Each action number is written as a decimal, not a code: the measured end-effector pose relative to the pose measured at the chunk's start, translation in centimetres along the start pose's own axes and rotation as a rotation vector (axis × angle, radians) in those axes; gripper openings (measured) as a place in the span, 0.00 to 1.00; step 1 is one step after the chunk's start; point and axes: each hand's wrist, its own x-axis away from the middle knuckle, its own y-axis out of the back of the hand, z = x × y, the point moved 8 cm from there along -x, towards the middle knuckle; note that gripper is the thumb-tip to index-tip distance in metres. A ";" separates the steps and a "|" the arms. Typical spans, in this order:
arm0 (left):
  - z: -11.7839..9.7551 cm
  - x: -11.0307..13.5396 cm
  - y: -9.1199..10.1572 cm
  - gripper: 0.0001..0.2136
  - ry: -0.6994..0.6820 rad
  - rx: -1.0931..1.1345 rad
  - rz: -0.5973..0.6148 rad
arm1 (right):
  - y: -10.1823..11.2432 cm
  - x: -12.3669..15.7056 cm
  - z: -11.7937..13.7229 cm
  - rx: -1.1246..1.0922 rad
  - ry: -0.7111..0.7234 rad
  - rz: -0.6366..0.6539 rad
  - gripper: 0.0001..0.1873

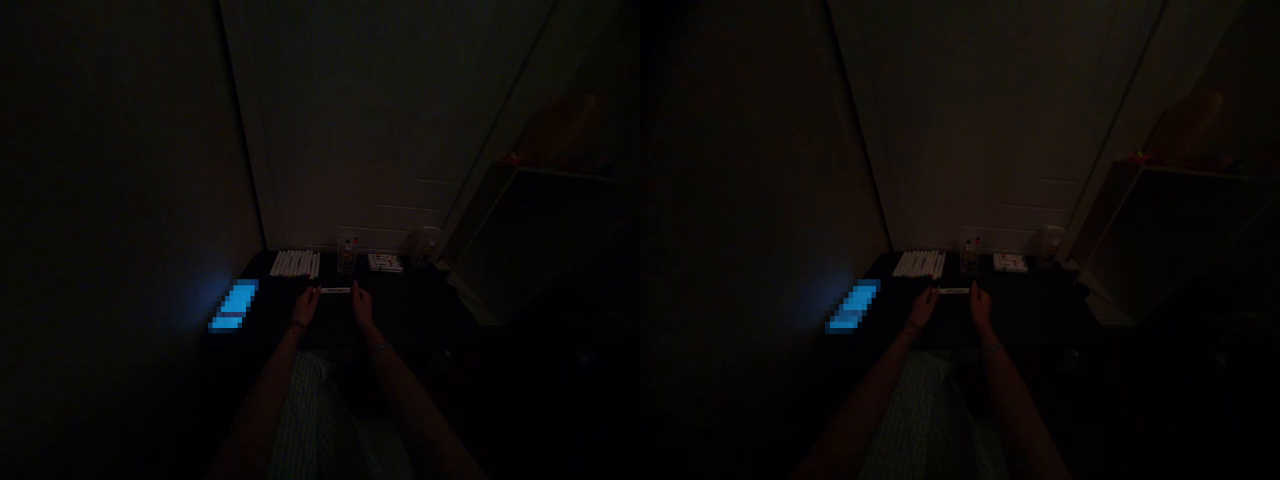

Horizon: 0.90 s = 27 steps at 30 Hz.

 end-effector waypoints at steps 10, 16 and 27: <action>-0.1 0.1 0.0 0.16 -0.003 0.033 0.026 | -0.7 0.3 -0.2 -0.220 -0.081 0.137 0.26; 0.2 -0.1 -0.1 0.16 -0.001 0.054 0.029 | -0.7 0.3 -0.2 -0.235 -0.095 0.152 0.24; 0.1 0.0 -0.1 0.17 -0.017 0.048 0.032 | -0.6 0.4 0.3 -0.259 -0.080 0.121 0.23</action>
